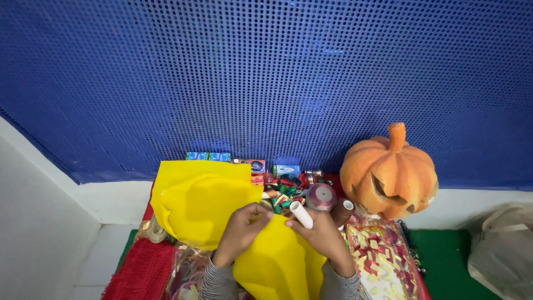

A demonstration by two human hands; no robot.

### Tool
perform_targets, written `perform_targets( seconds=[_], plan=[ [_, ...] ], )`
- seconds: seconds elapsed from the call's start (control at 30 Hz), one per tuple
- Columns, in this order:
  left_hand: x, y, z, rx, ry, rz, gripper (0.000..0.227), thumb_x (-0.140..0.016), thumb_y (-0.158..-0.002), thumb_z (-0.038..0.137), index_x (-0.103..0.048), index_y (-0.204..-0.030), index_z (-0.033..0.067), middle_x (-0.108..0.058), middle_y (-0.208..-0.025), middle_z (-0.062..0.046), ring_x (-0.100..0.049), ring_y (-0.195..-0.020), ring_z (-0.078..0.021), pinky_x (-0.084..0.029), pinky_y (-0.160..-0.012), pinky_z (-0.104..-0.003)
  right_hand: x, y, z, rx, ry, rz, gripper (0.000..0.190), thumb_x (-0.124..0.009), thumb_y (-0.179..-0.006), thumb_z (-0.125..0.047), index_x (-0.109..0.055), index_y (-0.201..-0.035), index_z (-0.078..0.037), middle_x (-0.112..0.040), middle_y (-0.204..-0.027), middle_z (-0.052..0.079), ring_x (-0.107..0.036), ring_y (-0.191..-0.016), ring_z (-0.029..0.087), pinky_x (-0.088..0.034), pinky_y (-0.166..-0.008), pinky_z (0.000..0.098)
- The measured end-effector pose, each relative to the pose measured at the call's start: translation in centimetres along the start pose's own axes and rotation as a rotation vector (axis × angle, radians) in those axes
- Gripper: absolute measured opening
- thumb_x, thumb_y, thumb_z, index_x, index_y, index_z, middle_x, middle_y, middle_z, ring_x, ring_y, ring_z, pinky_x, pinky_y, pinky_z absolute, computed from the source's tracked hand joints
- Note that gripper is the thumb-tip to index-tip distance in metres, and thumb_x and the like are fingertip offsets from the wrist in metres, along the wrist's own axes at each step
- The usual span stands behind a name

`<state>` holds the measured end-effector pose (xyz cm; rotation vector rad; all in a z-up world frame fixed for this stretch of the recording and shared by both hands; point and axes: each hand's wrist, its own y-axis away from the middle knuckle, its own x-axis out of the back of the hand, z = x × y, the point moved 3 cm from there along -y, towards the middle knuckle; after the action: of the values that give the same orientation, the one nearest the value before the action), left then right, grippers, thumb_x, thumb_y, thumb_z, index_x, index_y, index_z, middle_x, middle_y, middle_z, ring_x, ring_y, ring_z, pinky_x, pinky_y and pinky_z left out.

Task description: Wrapping a sheet of yellow craft paper around a white cardboard tube to create a rolled paper component.

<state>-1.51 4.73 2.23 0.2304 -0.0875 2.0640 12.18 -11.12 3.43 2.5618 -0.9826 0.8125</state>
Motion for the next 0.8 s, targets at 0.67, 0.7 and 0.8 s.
perform_targets(
  seconds=[0.67,0.7,0.8],
  plan=[
    [0.4,0.1,-4.7,0.059,0.224,0.086,0.061,-0.068,-0.090,0.048,-0.059,-0.137,0.0090,-0.054,-0.143,-0.021,-0.052,-0.137,-0.0353,-0.040,-0.112,-0.047,-2.2,-7.3,9.7,-0.044,0.232,0.042,0.025,-0.071,-0.082,-0.033,-0.075,-0.094,-0.012,-0.075,-0.083,0.011,-0.070,-0.082,0.027,-0.050,-0.070,0.0427],
    [0.7,0.8,-4.4,0.018,0.290,0.068,0.068,-0.069,-0.095,0.045,-0.055,-0.145,0.0010,-0.041,-0.149,-0.039,-0.042,-0.142,-0.0492,-0.032,-0.118,-0.059,-2.1,-7.7,10.5,-0.065,0.281,0.028,0.036,-0.074,-0.077,-0.040,-0.080,-0.103,-0.016,-0.079,-0.093,0.015,-0.076,-0.096,0.035,-0.058,-0.081,0.0422],
    [0.3,1.1,-7.1,0.055,0.527,0.004,0.057,-0.071,-0.097,0.031,-0.060,-0.139,-0.0056,-0.073,-0.121,-0.025,-0.071,-0.109,-0.0328,-0.056,-0.098,-0.050,-2.5,-6.0,9.8,-0.080,0.321,0.031,0.038,-0.074,-0.081,-0.040,-0.078,-0.110,-0.016,-0.079,-0.097,0.016,-0.075,-0.099,0.036,-0.059,-0.084,0.0438]
  ],
)
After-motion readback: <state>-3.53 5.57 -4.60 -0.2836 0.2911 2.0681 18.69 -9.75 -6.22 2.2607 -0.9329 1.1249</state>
